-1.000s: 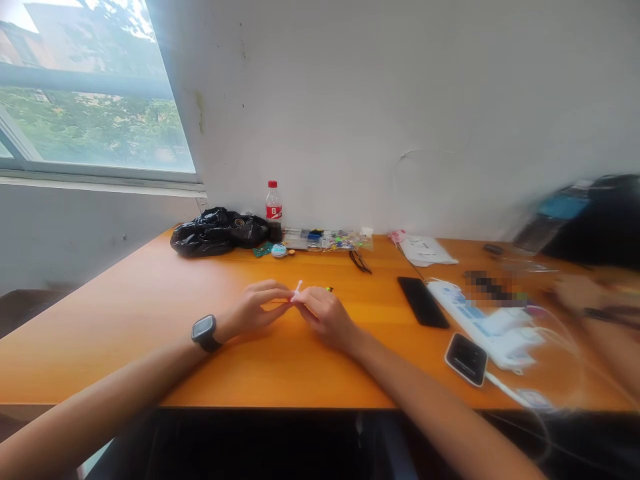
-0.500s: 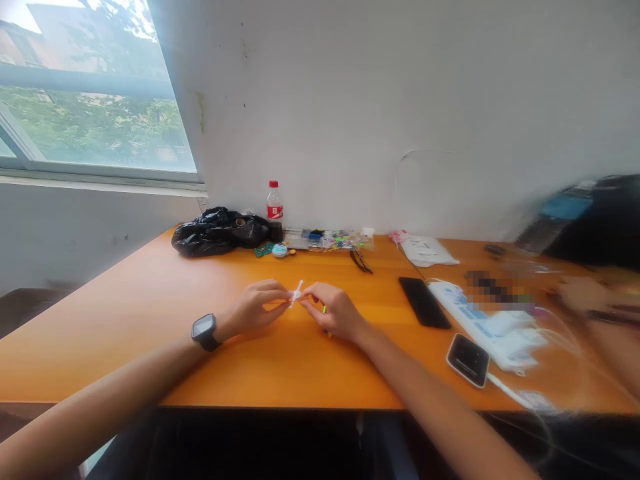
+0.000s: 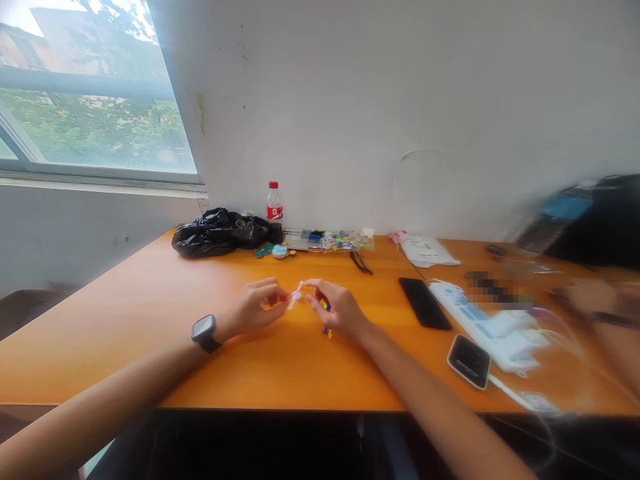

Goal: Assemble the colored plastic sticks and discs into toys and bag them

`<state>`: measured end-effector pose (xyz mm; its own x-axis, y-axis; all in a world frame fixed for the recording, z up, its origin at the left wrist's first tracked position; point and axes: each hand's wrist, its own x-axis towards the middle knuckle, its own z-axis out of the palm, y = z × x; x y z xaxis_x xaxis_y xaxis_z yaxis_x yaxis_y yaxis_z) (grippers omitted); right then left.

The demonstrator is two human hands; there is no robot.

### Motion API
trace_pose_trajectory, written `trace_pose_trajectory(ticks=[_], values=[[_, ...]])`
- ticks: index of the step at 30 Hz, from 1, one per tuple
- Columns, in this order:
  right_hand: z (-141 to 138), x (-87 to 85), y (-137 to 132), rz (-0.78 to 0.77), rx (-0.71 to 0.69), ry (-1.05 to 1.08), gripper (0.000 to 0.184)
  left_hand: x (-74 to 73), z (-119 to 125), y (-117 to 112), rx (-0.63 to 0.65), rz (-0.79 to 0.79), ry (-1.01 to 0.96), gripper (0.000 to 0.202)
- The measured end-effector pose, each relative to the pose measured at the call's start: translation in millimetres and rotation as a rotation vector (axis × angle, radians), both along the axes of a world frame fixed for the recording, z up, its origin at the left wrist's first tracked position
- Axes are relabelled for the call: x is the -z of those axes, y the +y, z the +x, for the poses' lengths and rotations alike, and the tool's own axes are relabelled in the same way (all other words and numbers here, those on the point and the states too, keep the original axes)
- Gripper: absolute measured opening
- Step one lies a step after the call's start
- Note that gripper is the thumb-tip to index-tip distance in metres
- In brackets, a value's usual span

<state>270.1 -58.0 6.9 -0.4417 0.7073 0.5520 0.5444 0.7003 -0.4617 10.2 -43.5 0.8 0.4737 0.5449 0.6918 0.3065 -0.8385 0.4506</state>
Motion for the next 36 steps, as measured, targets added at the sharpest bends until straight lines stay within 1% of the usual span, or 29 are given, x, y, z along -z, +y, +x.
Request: trace_pose_trajectory(ticks=[2,6,9,12,16,18,21,25,30,36], values=[[0,-1.1,-2,0.013,0.001,0.007,0.029,-2.7,2,-1,0.011,-0.114,-0.094,0.01],[0,-2.9,-2,0.025,0.013,0.007,0.03,-6.6,4,0,0.057,-0.36,-0.262,0.023],[0,-3.0,-2,0.013,0.01,0.0,0.029,-7.4,3,4,0.094,-0.574,-0.312,0.033],[0,-2.7,-2,-0.001,0.003,-0.005,0.03,-7.4,3,8,0.093,-0.672,-0.344,0.041],[-1,-2.7,-1,-0.024,-0.022,-0.039,0.027,-8.1,1,10,0.062,-0.736,-0.352,0.04],[-3,-2.4,0,0.001,-0.054,-0.072,0.023,-8.6,0,10,0.058,-0.757,-0.366,0.037],[-7,0.4,3,0.04,-0.11,-0.088,0.02,-8.0,-3,12,0.038,-0.719,-0.425,0.043],[-11,8.8,7,0.028,-0.172,-0.12,0.029,-5.3,-4,17,-0.015,-0.654,-0.465,0.05],[-12,16.9,10,0.026,-0.152,-0.172,0.033,-6.8,-4,16,-0.057,-0.681,-0.463,0.049],[-12,15.4,9,0.031,-0.134,-0.192,0.037,-12.8,-5,14,-0.098,-0.707,-0.495,0.053]])
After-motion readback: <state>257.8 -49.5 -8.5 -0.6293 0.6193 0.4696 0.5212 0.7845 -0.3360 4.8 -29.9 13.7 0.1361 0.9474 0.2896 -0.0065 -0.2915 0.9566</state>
